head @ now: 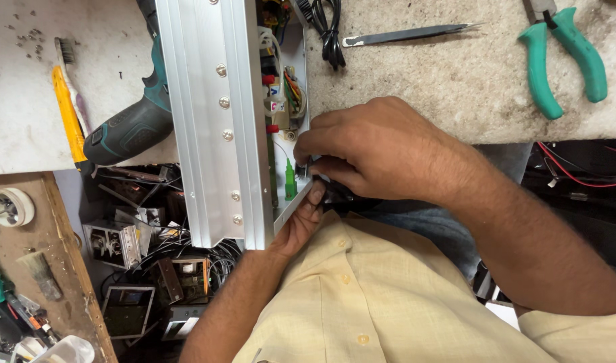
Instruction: The person works on an electronic circuit board mounted inside a metal enclosure on a cluttered workbench. They position the enclosure, use a cordless drill to drive screws into its frame, manipulate wires and small components by hand, use pliers and a small hand tool on internal parts, and reposition the enclosure repeatedly while fastening and adjusting it.
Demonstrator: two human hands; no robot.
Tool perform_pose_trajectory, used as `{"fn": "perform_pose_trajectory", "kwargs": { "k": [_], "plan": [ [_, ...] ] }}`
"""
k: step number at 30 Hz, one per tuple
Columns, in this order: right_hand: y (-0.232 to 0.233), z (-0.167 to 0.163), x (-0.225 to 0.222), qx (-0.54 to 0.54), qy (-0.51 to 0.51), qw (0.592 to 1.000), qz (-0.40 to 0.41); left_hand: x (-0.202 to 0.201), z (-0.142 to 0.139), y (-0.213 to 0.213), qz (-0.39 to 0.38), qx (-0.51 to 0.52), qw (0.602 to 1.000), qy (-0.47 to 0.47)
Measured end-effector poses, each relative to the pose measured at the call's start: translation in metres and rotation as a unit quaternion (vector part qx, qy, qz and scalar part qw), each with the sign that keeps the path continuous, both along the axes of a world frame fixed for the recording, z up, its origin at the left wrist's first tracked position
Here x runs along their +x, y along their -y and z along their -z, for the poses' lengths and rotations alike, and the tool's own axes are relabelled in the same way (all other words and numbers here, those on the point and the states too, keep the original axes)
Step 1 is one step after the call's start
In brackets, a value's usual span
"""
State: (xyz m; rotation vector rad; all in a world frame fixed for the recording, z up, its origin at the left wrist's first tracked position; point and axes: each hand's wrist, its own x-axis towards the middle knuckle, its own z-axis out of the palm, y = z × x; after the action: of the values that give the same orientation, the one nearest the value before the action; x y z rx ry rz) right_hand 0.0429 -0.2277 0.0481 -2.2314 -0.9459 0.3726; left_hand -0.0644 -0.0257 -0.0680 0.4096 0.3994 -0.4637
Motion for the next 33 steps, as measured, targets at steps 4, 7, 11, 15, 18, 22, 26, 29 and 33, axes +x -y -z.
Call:
{"fn": "perform_pose_trajectory", "kwargs": {
  "k": [4,7,11,15,18,22,26,29,33],
  "plan": [
    [-0.001,0.001,-0.001,0.021,0.005,1.000,0.013,-0.002,0.003,-0.003,-0.005,0.019,0.999,-0.034],
    [-0.001,0.002,-0.001,0.012,0.003,1.000,0.011,-0.003,0.003,-0.003,-0.006,0.022,1.000,-0.020],
    [-0.002,0.003,-0.002,0.011,0.006,1.000,0.011,-0.002,0.003,-0.004,-0.003,0.022,1.000,-0.003],
    [-0.003,0.003,-0.002,0.015,0.004,1.000,0.014,-0.002,0.004,-0.004,-0.001,0.027,1.000,0.003],
    [-0.004,0.001,-0.002,0.007,0.001,1.000,0.017,-0.002,0.007,-0.005,-0.003,0.039,0.999,-0.008],
    [-0.004,-0.001,-0.002,-0.021,-0.032,0.999,0.018,-0.005,0.013,-0.007,0.002,0.042,0.999,-0.016],
    [-0.001,0.000,-0.005,0.029,0.008,0.999,0.011,-0.008,0.015,-0.009,-0.002,0.010,1.000,-0.026],
    [0.000,0.005,-0.011,0.028,0.012,0.999,0.021,-0.006,0.006,-0.009,-0.006,-0.025,1.000,-0.008],
    [0.007,0.016,-0.021,0.113,-0.038,0.989,0.085,0.000,-0.018,-0.005,-0.025,0.061,0.998,0.021]
  ]
}}
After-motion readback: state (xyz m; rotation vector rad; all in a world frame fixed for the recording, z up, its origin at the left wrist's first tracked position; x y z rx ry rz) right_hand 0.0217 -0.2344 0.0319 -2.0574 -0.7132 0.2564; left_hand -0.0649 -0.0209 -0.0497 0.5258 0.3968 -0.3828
